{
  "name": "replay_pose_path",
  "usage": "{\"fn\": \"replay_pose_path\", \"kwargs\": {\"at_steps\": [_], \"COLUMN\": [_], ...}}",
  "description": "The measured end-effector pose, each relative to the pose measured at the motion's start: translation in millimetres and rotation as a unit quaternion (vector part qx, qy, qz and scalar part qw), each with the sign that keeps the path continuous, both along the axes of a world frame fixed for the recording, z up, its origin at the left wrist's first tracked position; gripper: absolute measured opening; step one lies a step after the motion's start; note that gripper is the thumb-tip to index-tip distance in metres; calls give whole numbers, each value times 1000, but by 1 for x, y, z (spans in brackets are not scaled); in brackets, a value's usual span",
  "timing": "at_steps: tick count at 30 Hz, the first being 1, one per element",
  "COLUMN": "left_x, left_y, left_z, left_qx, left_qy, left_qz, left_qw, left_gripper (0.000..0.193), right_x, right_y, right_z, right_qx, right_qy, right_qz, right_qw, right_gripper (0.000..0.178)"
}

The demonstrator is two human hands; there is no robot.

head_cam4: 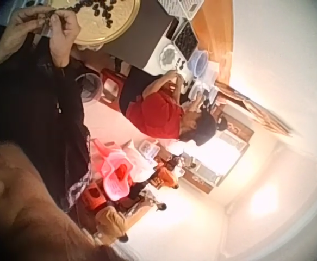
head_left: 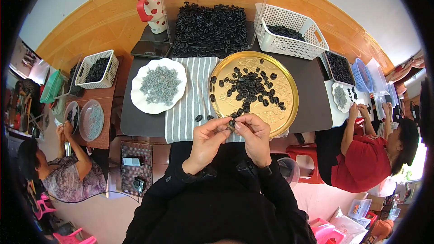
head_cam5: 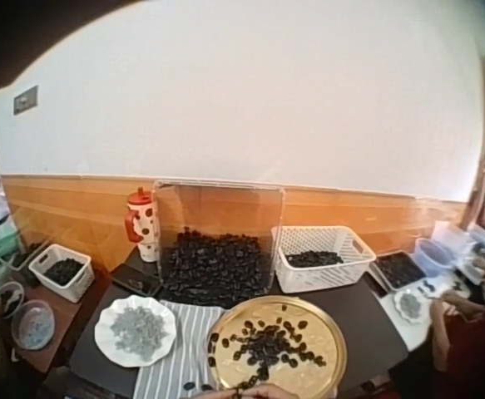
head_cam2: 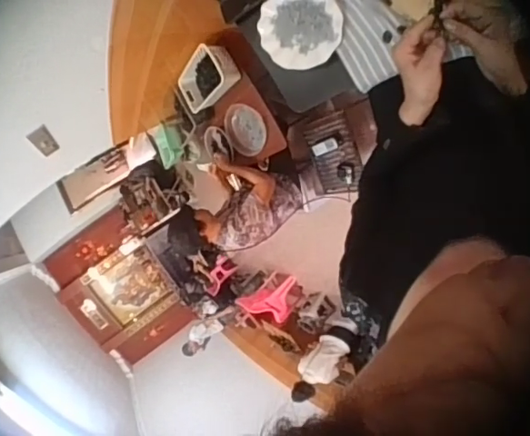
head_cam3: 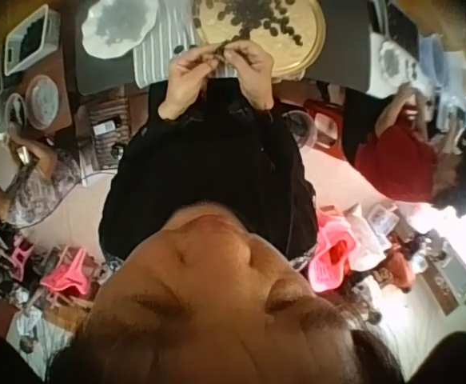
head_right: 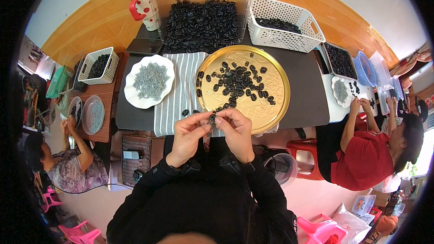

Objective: The person picks up black plastic cord locks and small grey springs by hand, inserts a spring into each cord lock, and places the assembled units onto a gold tray.

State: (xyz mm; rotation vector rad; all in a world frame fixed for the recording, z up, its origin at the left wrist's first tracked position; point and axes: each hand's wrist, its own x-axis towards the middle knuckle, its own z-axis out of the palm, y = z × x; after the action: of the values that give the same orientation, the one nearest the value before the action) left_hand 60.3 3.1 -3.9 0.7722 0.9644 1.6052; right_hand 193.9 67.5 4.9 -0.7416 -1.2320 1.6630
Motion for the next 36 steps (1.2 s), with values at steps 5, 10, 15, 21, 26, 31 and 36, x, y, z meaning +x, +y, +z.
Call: {"fn": "replay_pose_path", "kwargs": {"at_steps": [5,10,15,21,26,31,36], "left_x": [0,1,-1,-4,-5,-7,-8], "left_y": [0,0,-1,-1,-2,-3,-3], "left_z": [-1,-1,0,-3,-6,-7,-3], "left_qx": [-3,6,32,31,23,34,48], "left_qy": [1,17,18,-4,-36,-28,-24], "left_qz": [13,21,6,-1,-13,-18,-28], "left_qw": [1000,1000,999,999,999,999,998], "left_gripper": [32,31,30,31,31,30,29], "right_x": [1,-2,1,1,3,4,6], "right_y": [0,-4,-4,-4,-4,-5,-6], "right_z": [-7,-8,-8,-10,-17,-11,-10], "right_qx": [36,49,41,90,133,180,208], "right_qy": [-22,-8,-5,10,12,-9,-33], "right_qz": [7,3,14,39,42,27,19], "right_qw": [999,999,999,995,990,983,977], "right_gripper": [7,8,9,21,29,31,33]}}
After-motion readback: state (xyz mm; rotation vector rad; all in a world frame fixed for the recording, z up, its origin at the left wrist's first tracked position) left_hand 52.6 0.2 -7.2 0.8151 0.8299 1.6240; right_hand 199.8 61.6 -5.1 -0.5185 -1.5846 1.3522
